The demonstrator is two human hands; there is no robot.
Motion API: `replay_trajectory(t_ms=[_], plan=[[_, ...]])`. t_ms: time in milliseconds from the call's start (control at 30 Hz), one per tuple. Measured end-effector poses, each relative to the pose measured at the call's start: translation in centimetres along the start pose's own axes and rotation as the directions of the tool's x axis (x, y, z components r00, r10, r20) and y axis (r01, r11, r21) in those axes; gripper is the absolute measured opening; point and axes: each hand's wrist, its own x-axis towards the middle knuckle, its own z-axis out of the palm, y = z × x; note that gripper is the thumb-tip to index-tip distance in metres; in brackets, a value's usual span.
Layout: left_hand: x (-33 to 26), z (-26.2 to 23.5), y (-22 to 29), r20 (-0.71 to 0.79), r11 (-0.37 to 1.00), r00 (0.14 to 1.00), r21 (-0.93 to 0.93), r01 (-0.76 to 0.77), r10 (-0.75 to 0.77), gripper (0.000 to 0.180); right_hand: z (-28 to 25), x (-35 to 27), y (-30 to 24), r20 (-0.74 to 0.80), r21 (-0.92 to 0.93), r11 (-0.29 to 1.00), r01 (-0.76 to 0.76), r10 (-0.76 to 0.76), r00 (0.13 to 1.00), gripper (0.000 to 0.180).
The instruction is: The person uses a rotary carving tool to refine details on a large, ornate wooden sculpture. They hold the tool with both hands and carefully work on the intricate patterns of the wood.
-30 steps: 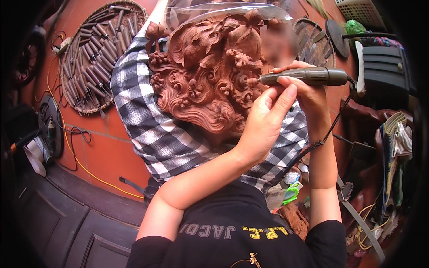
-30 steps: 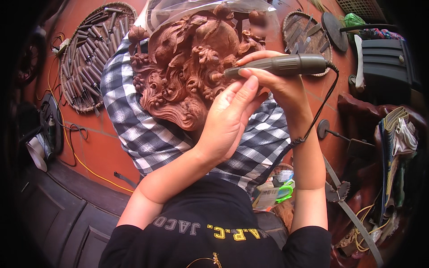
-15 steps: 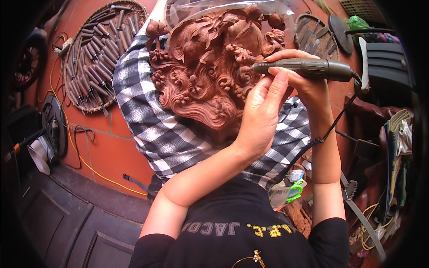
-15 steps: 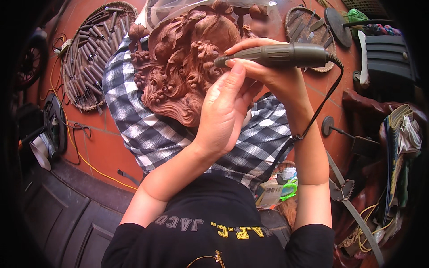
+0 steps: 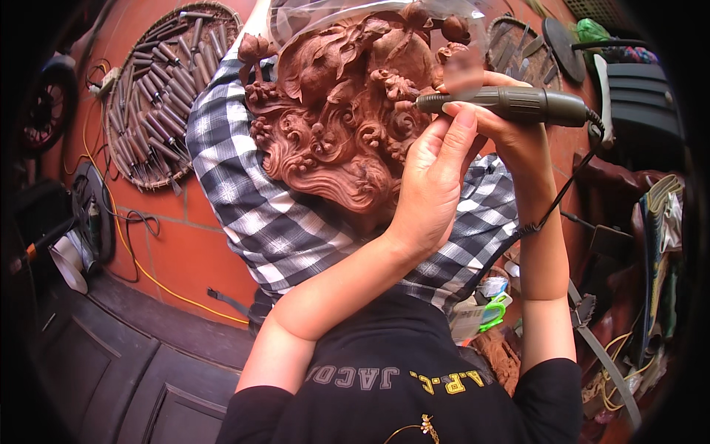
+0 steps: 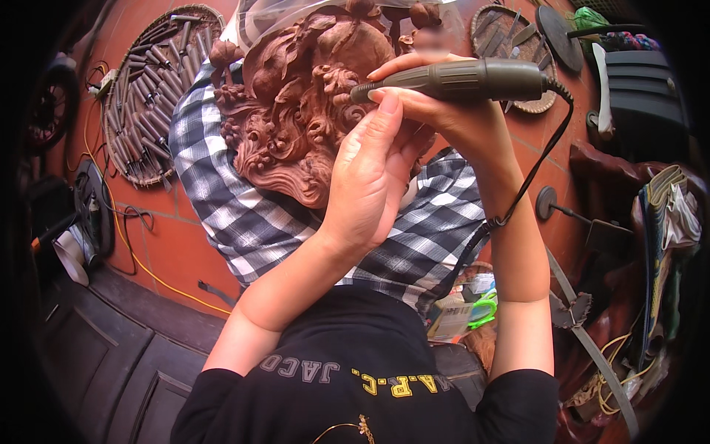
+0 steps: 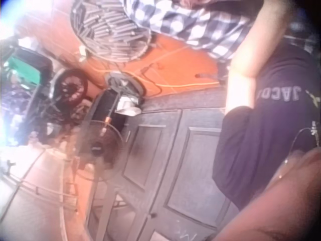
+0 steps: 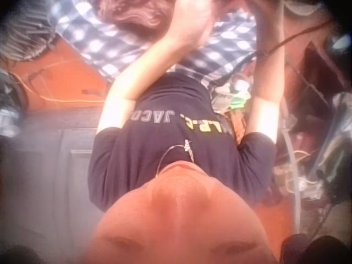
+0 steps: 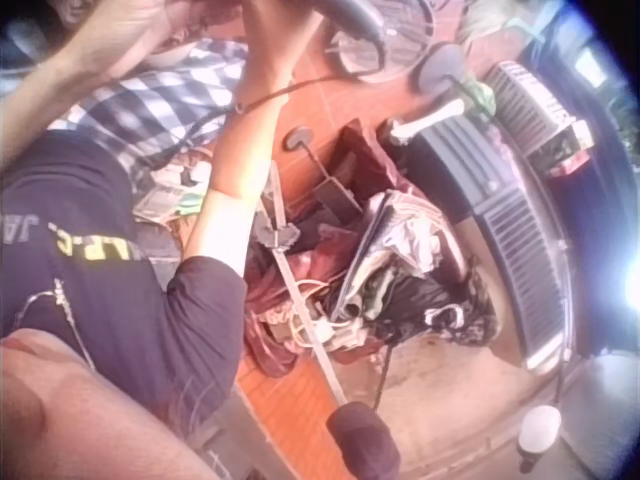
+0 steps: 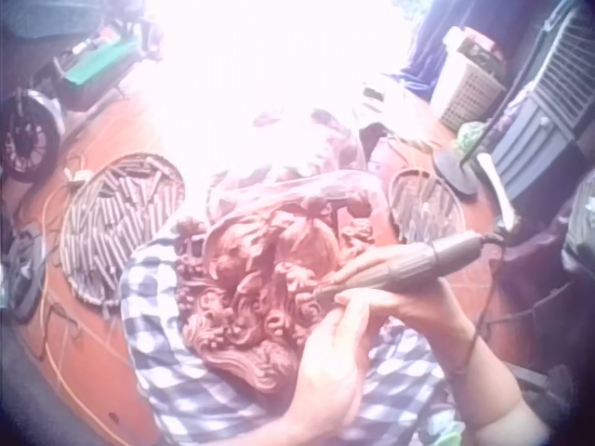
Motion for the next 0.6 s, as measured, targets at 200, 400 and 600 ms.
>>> replay_trajectory(t_ms=[200,400,600], plan=[[-3.1,-1.1,2.9,0.236,0.412,0.945,0.856,-0.313,0.227,0.027,0.1,-3.5,-0.7,-0.183,-0.149,0.983,0.108,-0.135,0.974,0.024],[-3.0,-4.0,7.4,0.718,-0.424,0.673,0.672,-0.607,0.176,0.044,4.9,-6.7,-1.5,-0.192,-0.651,0.691,0.313,-0.549,0.813,0.028],[-2.2,-4.9,8.2,0.783,-0.520,0.607,0.577,-0.630,0.134,0.037,8.3,-7.2,-0.3,-0.181,-0.740,0.569,0.358,-0.682,0.709,0.023]])
